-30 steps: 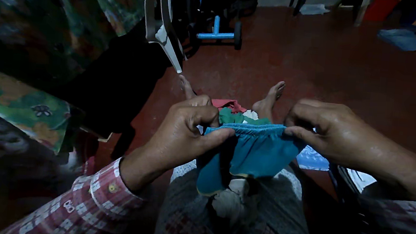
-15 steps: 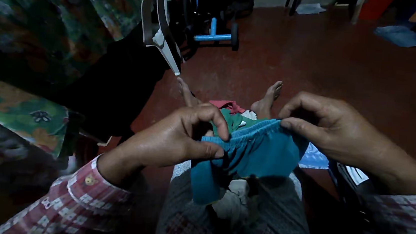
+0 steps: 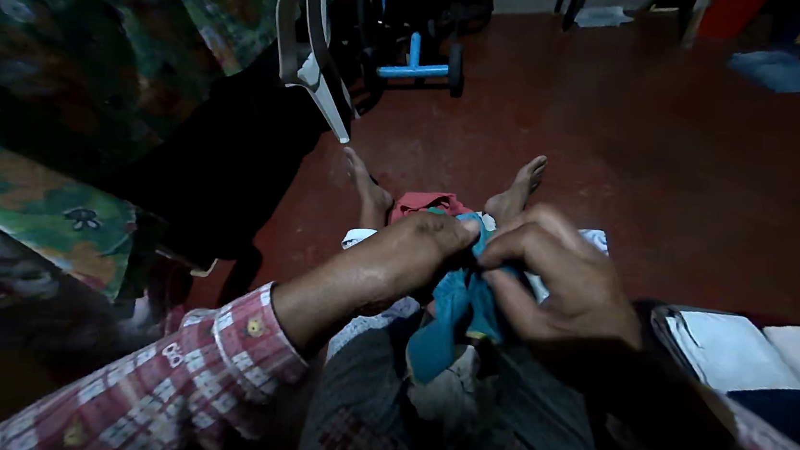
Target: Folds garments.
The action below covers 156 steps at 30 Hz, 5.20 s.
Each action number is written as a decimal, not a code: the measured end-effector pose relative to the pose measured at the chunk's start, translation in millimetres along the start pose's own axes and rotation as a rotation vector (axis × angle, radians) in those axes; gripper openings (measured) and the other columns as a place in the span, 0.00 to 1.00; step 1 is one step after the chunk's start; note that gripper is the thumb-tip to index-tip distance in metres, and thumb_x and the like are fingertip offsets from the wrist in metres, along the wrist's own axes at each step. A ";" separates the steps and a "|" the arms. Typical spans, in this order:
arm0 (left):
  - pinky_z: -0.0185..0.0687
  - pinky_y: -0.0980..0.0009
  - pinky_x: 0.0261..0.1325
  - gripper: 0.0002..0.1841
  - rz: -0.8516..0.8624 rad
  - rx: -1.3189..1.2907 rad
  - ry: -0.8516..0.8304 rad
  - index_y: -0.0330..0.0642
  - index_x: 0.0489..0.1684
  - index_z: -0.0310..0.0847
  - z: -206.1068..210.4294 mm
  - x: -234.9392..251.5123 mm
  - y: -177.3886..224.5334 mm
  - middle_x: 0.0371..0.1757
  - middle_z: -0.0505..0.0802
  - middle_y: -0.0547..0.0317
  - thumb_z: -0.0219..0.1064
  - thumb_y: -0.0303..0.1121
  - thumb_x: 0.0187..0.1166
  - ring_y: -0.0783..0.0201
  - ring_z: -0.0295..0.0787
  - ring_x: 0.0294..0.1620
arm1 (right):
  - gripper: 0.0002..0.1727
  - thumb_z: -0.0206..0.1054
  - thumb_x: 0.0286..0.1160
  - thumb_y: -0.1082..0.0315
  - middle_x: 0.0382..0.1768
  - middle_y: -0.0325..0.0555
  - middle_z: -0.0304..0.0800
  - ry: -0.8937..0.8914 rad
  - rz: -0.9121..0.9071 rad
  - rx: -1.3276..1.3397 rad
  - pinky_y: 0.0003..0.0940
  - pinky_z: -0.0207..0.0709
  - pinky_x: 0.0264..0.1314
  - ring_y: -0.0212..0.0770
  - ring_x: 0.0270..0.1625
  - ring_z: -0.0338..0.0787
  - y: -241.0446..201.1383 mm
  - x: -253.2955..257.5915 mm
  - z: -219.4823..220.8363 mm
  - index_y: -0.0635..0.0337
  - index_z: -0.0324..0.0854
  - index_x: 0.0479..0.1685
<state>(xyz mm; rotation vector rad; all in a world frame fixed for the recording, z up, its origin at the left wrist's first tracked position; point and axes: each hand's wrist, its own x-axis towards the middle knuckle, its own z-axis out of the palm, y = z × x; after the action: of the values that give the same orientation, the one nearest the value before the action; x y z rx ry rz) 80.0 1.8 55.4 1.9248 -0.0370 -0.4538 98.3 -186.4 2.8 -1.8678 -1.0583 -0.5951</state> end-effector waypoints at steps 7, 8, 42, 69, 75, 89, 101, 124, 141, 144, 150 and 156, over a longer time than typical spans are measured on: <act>0.84 0.77 0.29 0.08 0.029 0.109 0.072 0.39 0.52 0.87 -10.6 9.5 -5.2 0.34 0.92 0.59 0.65 0.25 0.82 0.72 0.87 0.27 | 0.08 0.62 0.79 0.72 0.49 0.42 0.91 -0.008 0.009 0.150 0.20 0.87 0.51 0.26 0.50 0.91 6.5 -13.7 3.2 0.62 0.89 0.42; 0.87 0.76 0.32 0.09 0.062 0.188 0.038 0.39 0.53 0.87 -13.9 8.3 -6.9 0.36 0.94 0.59 0.67 0.23 0.80 0.71 0.89 0.29 | 0.08 0.63 0.78 0.71 0.50 0.41 0.91 0.006 0.045 0.141 0.21 0.87 0.48 0.26 0.49 0.90 12.0 -12.5 -2.4 0.61 0.88 0.43; 0.81 0.62 0.64 0.12 0.274 0.370 -0.003 0.22 0.54 0.84 124.7 -8.4 -96.1 0.53 0.92 0.33 0.66 0.23 0.79 0.47 0.90 0.54 | 0.09 0.66 0.76 0.70 0.47 0.66 0.91 -0.562 0.468 -0.354 0.68 0.79 0.61 0.69 0.53 0.91 -10.5 -212.9 -39.4 0.66 0.88 0.46; 0.70 0.74 0.24 0.24 -0.593 -0.613 0.073 0.43 0.47 0.80 144.2 117.9 -191.8 0.28 0.82 0.64 0.46 0.52 0.93 0.70 0.74 0.21 | 0.25 0.61 0.85 0.58 0.76 0.65 0.78 -0.331 0.970 -0.298 0.59 0.64 0.84 0.62 0.80 0.76 31.8 -207.8 -4.2 0.65 0.79 0.74; 0.72 0.72 0.27 0.24 -0.631 -0.547 0.039 0.42 0.54 0.80 145.5 123.3 -189.5 0.30 0.82 0.62 0.50 0.54 0.92 0.68 0.74 0.23 | 0.15 0.72 0.73 0.55 0.65 0.63 0.87 -0.422 0.353 -0.232 0.70 0.71 0.75 0.69 0.72 0.82 10.4 -257.0 25.1 0.55 0.92 0.47; 0.73 0.71 0.30 0.16 -0.499 -0.699 -0.020 0.45 0.49 0.77 134.8 132.3 -191.0 0.29 0.79 0.64 0.60 0.49 0.87 0.69 0.73 0.24 | 0.12 0.65 0.82 0.59 0.62 0.51 0.90 -0.384 0.296 -0.164 0.60 0.73 0.78 0.56 0.72 0.85 19.1 -281.9 23.4 0.51 0.90 0.53; 0.80 0.74 0.30 0.26 -0.382 -0.558 0.330 0.32 0.76 0.66 145.9 122.4 -220.3 0.45 0.86 0.49 0.67 0.22 0.79 0.68 0.81 0.25 | 0.12 0.68 0.80 0.59 0.57 0.53 0.92 -0.489 0.268 -0.094 0.61 0.78 0.70 0.57 0.64 0.90 16.8 -270.3 13.8 0.54 0.91 0.51; 0.83 0.70 0.40 0.21 -0.398 -0.355 0.151 0.29 0.67 0.68 138.7 101.3 -216.0 0.43 0.85 0.49 0.69 0.28 0.81 0.66 0.83 0.33 | 0.19 0.63 0.83 0.66 0.62 0.62 0.87 0.030 0.954 -0.260 0.48 0.81 0.68 0.52 0.63 0.88 71.0 -214.5 3.5 0.71 0.83 0.65; 0.86 0.62 0.59 0.24 -0.513 -0.785 -0.023 0.39 0.73 0.72 145.2 105.4 -213.4 0.59 0.90 0.50 0.61 0.47 0.87 0.60 0.89 0.57 | 0.12 0.64 0.84 0.63 0.35 0.46 0.91 0.227 1.440 0.468 0.37 0.88 0.42 0.37 0.37 0.91 98.6 -222.7 -8.4 0.64 0.85 0.46; 0.89 0.67 0.50 0.19 -0.369 -0.980 -0.138 0.42 0.61 0.80 136.7 95.9 -206.1 0.46 0.94 0.57 0.50 0.46 0.92 0.65 0.92 0.46 | 0.14 0.57 0.87 0.64 0.36 0.40 0.91 0.324 1.341 0.421 0.32 0.88 0.44 0.30 0.39 0.90 83.3 -211.2 -14.4 0.61 0.86 0.47; 0.88 0.63 0.56 0.15 -0.244 -0.984 -0.187 0.41 0.64 0.77 134.6 86.0 -179.5 0.51 0.93 0.56 0.50 0.38 0.92 0.63 0.92 0.51 | 0.10 0.57 0.86 0.71 0.40 0.37 0.90 0.460 1.328 0.609 0.25 0.86 0.45 0.26 0.41 0.90 75.9 -186.1 -28.0 0.62 0.78 0.57; 0.86 0.71 0.42 0.04 0.113 -0.797 0.079 0.39 0.47 0.76 112.2 89.7 -108.3 0.34 0.90 0.58 0.63 0.22 0.82 0.69 0.88 0.34 | 0.24 0.59 0.73 0.82 0.45 0.40 0.93 0.575 0.913 0.718 0.32 0.92 0.48 0.34 0.45 0.95 69.4 -136.1 -58.0 0.60 0.67 0.70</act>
<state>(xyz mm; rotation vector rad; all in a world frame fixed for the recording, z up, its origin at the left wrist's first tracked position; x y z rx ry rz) 106.1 -76.1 -104.6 1.1471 0.0770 -0.2558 87.4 -312.4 -100.6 -1.2129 0.0384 -0.1330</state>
